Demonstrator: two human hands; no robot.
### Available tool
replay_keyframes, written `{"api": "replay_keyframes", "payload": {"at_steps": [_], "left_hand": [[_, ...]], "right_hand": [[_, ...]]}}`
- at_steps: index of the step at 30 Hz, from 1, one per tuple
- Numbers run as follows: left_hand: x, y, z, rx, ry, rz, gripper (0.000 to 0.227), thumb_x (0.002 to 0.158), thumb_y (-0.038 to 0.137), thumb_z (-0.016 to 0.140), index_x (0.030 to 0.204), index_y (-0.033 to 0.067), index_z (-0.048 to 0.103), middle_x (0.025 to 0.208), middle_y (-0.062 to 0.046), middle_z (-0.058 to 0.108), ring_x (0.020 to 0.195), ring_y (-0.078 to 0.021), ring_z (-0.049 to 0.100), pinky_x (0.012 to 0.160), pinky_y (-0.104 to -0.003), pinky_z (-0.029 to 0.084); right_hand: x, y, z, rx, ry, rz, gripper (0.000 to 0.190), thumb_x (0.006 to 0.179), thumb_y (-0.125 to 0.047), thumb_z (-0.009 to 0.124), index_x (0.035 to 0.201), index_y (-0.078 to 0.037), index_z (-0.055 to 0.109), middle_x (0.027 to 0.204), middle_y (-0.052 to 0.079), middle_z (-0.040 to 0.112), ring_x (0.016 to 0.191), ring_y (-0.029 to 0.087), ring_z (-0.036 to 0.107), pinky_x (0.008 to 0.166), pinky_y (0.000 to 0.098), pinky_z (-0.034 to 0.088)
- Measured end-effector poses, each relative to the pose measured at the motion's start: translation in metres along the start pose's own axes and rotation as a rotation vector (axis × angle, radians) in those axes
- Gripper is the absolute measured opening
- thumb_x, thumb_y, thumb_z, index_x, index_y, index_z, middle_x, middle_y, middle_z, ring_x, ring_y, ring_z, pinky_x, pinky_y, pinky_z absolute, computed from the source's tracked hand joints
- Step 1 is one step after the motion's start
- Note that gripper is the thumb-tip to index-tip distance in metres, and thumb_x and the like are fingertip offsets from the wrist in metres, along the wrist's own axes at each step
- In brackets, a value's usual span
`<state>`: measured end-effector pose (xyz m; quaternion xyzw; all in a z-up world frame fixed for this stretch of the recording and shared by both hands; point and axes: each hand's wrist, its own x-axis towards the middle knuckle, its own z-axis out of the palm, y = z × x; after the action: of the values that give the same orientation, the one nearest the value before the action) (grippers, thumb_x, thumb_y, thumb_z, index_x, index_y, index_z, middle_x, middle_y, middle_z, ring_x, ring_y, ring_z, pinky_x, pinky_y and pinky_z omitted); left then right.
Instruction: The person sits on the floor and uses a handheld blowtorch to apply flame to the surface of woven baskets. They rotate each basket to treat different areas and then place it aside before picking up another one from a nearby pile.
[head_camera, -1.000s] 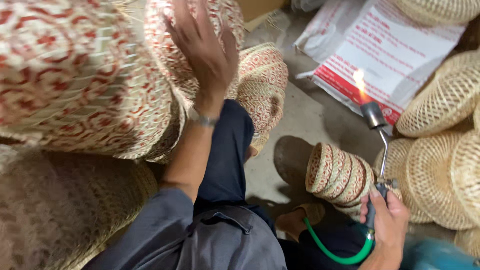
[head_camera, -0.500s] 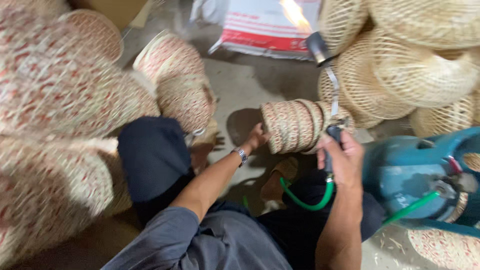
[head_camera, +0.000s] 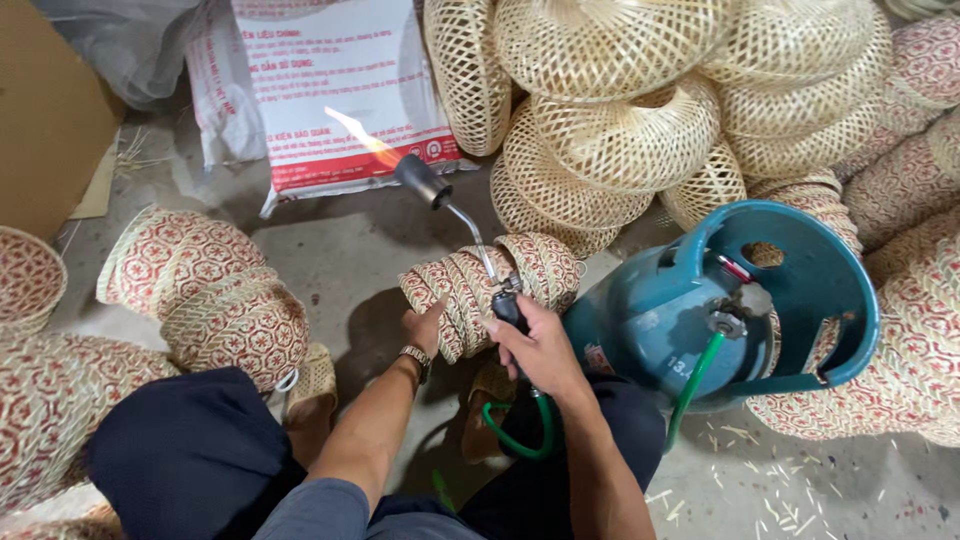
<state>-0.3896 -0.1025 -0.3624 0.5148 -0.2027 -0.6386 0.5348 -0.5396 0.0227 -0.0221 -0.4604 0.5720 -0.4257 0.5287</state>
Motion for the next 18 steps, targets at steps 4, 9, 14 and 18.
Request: {"api": "replay_keyframes", "payload": {"at_steps": [4, 9, 14, 18], "left_hand": [[-0.018, 0.030, 0.016, 0.483, 0.282, 0.041, 0.049, 0.081, 0.026, 0.095, 0.099, -0.0117, 0.069, 0.099, -0.016, 0.074, 0.087, -0.0221, 0.067, 0.079, -0.038, 0.055], [-0.028, 0.045, 0.003, 0.083, 0.124, 0.132, 0.048, 0.075, 0.028, 0.087, 0.110, 0.0024, 0.066, 0.107, -0.008, 0.072, 0.092, -0.0176, 0.068, 0.084, -0.035, 0.055], [-0.007, 0.043, -0.057, 0.647, 0.091, 0.008, 0.048, 0.102, 0.037, 0.076, 0.108, -0.0098, 0.068, 0.101, -0.011, 0.068, 0.091, -0.0187, 0.059, 0.082, -0.036, 0.048], [-0.024, 0.054, -0.071, 0.264, -0.114, 0.161, 0.030, 0.097, 0.027, 0.071, 0.109, 0.0000, 0.070, 0.099, 0.001, 0.070, 0.087, -0.0106, 0.061, 0.076, -0.031, 0.053]], "right_hand": [[0.002, 0.002, 0.002, -0.006, -0.021, -0.051, 0.022, 0.095, -0.020, 0.072, 0.090, -0.003, 0.059, 0.062, 0.000, 0.056, 0.047, 0.007, 0.053, 0.041, 0.0246, 0.043], [0.002, 0.011, 0.002, -0.022, -0.033, -0.043, 0.018, 0.095, -0.019, 0.070, 0.093, -0.004, 0.060, 0.063, 0.000, 0.056, 0.047, 0.006, 0.053, 0.040, 0.0250, 0.044], [0.007, 0.026, -0.001, -0.063, -0.005, -0.017, 0.015, 0.095, -0.016, 0.066, 0.095, -0.003, 0.060, 0.059, 0.002, 0.058, 0.044, 0.008, 0.053, 0.040, 0.0257, 0.044], [0.009, 0.033, 0.004, -0.081, 0.003, -0.009, 0.016, 0.095, -0.016, 0.068, 0.094, -0.002, 0.061, 0.059, 0.003, 0.059, 0.042, 0.010, 0.052, 0.038, 0.0273, 0.043]]}}
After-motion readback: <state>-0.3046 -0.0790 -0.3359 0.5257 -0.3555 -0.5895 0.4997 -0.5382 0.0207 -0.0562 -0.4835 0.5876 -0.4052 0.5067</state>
